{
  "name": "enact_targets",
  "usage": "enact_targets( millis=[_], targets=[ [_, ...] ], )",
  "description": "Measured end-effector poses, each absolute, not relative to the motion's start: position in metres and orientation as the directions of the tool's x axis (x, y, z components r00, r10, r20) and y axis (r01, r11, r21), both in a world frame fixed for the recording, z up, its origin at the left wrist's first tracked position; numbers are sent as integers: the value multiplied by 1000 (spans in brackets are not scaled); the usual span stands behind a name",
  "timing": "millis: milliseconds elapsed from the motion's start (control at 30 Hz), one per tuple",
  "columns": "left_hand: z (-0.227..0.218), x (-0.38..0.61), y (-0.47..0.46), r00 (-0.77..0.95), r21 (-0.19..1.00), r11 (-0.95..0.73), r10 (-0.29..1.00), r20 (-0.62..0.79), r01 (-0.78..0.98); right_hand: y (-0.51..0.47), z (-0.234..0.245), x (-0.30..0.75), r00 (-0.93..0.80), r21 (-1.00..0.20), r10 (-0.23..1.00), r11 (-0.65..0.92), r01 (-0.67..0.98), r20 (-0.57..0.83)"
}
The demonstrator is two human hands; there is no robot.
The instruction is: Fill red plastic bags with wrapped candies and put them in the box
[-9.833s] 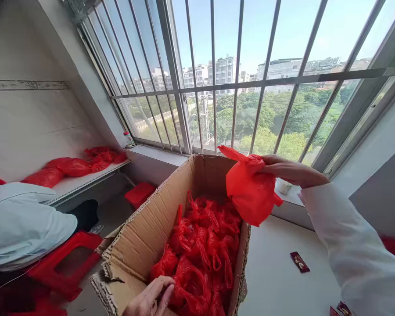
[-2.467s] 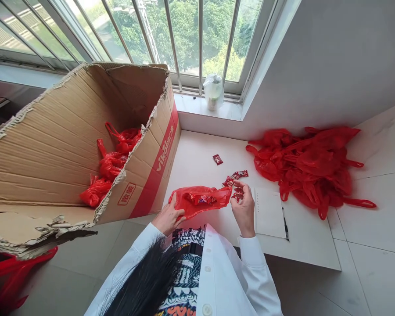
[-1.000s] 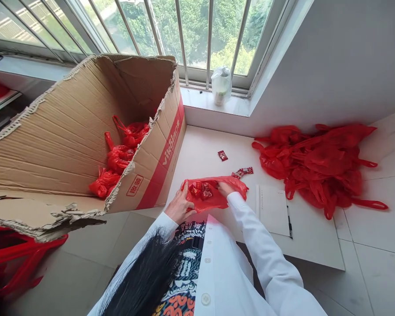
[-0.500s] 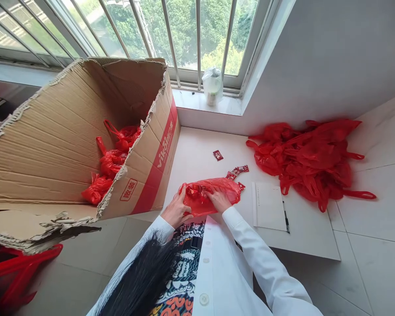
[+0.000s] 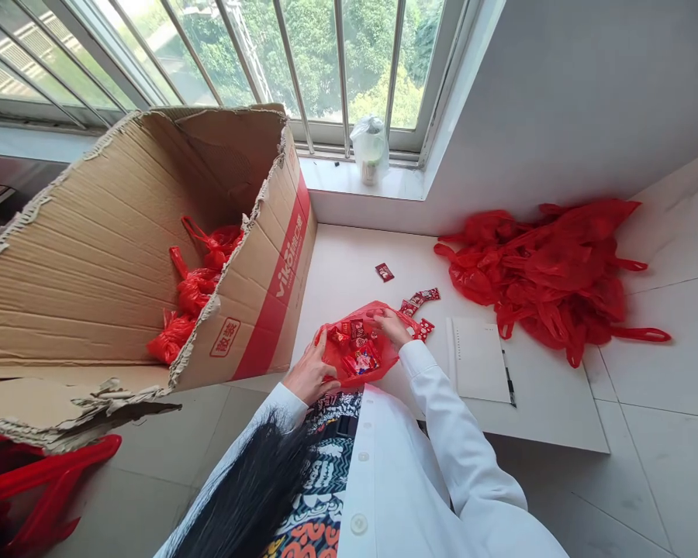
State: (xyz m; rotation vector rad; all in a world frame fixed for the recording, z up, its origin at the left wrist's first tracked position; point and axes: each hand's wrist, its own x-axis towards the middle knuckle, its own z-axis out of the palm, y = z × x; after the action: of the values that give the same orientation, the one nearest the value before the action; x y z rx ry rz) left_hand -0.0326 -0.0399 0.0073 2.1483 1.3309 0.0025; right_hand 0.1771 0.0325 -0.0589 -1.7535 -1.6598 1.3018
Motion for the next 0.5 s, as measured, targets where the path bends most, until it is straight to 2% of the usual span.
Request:
enact_targets(
  millis=[167,233,367,500],
  targets=[
    [1,-46,-44,453,454,-282,828,-330,845,33,-72,140,-246,-762,884,-168,626,-397],
    [1,-47,-45,446,445,-277,829,-338,852,28,-83,122,-274,-709,863,-129,694,-425],
    [3,-42,-44,456,459,-283,828,-326,842,16,-102,94,-217,-560,877,-69,826,-429],
    [5,-39,-44,446,466,-266,831,-333,844,10,-111,84,-231,-455,880,18,890,-416]
  ],
)
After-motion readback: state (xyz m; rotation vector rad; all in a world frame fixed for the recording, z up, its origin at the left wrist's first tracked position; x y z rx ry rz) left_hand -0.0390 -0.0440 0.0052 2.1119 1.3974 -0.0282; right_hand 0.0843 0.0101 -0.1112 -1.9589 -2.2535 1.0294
